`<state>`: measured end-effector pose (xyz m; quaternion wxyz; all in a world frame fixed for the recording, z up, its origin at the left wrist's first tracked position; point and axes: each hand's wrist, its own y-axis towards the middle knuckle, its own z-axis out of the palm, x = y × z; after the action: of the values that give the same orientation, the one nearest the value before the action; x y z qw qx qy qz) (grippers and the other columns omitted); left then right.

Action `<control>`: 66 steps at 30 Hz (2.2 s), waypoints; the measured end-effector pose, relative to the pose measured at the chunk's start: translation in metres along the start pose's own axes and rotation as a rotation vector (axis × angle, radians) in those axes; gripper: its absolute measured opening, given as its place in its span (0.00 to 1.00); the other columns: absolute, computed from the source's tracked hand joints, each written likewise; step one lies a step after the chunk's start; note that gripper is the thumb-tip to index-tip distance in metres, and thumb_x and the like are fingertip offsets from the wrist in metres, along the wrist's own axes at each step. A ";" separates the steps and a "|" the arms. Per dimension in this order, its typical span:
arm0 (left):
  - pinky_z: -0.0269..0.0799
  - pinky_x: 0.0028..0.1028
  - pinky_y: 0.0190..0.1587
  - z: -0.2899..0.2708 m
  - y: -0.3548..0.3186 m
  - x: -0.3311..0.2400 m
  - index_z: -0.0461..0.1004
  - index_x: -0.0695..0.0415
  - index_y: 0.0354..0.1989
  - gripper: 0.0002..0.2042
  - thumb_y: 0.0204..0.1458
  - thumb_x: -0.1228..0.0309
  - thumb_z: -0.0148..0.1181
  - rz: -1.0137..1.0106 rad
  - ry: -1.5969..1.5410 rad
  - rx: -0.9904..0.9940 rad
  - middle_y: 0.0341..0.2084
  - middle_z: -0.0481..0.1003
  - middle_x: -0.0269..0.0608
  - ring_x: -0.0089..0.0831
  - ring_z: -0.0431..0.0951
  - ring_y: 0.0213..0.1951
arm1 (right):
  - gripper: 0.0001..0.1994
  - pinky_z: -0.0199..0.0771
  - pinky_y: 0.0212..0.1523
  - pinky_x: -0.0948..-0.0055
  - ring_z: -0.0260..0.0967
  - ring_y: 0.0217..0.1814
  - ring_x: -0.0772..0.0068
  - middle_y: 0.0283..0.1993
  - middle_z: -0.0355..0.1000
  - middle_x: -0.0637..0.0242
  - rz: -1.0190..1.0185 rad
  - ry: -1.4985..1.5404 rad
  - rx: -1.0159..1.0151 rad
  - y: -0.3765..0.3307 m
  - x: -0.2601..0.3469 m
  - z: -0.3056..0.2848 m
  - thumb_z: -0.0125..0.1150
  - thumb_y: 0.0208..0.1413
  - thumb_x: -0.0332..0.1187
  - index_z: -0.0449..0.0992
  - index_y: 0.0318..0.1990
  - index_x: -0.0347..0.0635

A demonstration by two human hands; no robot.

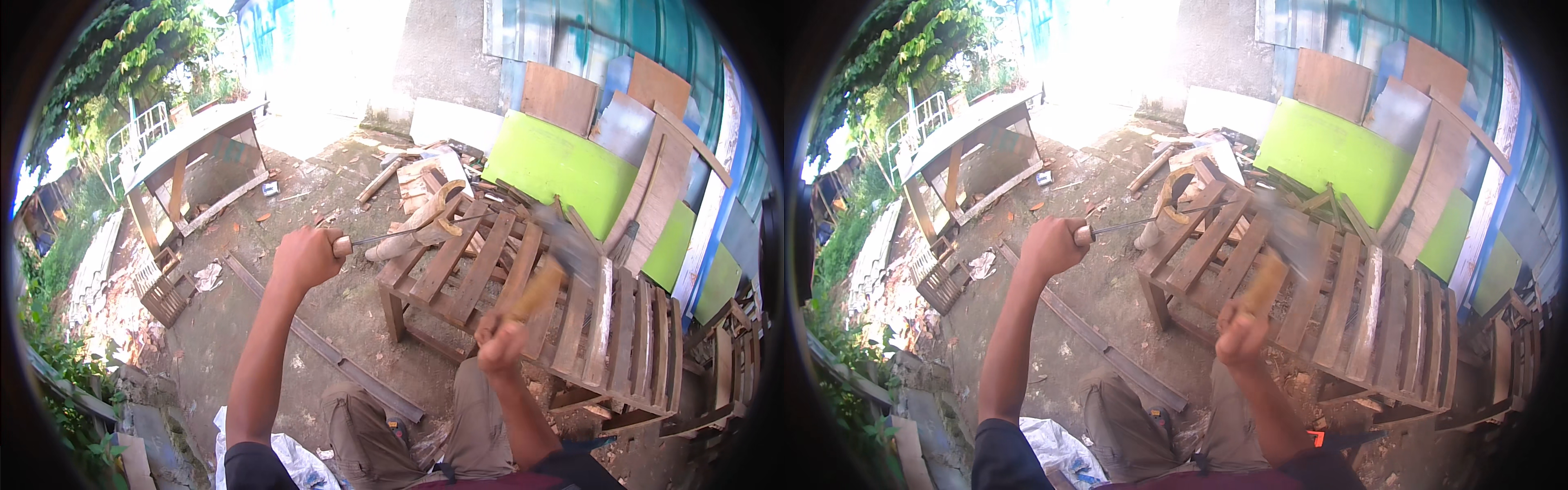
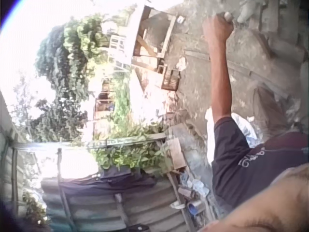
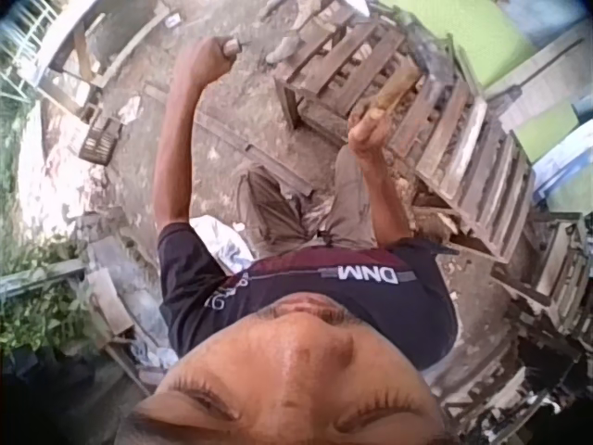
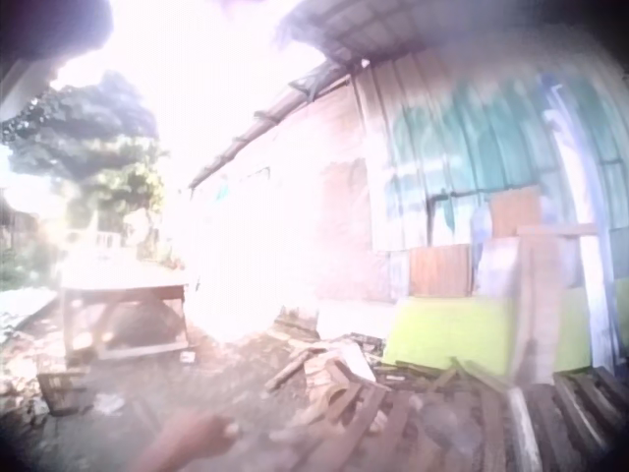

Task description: The person sharpens a long bamboo pole using a metal file and then uses a hammer to drive a nail into the pole. The person holds the bamboo with one hand and files it with the other, then switches to hammering.

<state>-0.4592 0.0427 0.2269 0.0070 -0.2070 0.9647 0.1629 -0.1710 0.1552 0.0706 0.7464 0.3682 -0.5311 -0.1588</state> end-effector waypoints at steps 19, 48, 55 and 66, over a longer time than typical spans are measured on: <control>0.74 0.44 0.33 0.022 -0.020 0.017 0.80 0.51 0.29 0.05 0.44 0.67 0.62 -0.051 -0.104 -0.013 0.20 0.77 0.48 0.51 0.78 0.27 | 0.27 0.51 0.15 0.80 0.53 0.15 0.83 0.18 0.59 0.75 0.384 0.070 0.127 0.019 0.061 0.000 0.40 0.70 0.59 0.63 0.29 0.43; 0.77 0.37 0.40 -0.042 0.019 0.116 0.84 0.57 0.43 0.19 0.41 0.63 0.68 -0.521 -0.288 -0.389 0.29 0.83 0.50 0.42 0.84 0.34 | 0.31 0.52 0.16 0.81 0.52 0.15 0.86 0.17 0.55 0.76 0.750 0.251 0.158 -0.074 0.012 -0.017 0.48 0.63 0.65 0.62 0.31 0.42; 0.74 0.34 0.34 -0.077 0.090 0.168 0.83 0.63 0.35 0.17 0.41 0.62 0.69 -0.540 -0.122 -0.258 0.24 0.80 0.44 0.34 0.80 0.26 | 0.25 0.54 0.16 0.81 0.53 0.15 0.88 0.18 0.56 0.78 0.832 0.192 0.275 -0.030 -0.050 0.014 0.49 0.67 0.57 0.65 0.34 0.41; 0.71 0.34 0.31 -0.103 0.167 0.192 0.83 0.62 0.38 0.19 0.43 0.60 0.72 -0.599 -0.294 -0.178 0.23 0.79 0.40 0.29 0.77 0.24 | 0.22 0.69 0.29 0.68 0.70 0.26 0.75 0.24 0.70 0.67 1.040 -0.246 0.503 0.013 -0.028 0.015 0.54 0.67 0.51 0.74 0.38 0.35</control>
<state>-0.6963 0.0774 0.3605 0.1753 -0.4552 0.8318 0.2650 -0.1979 0.1757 0.0630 0.5490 0.2040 -0.7458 0.3175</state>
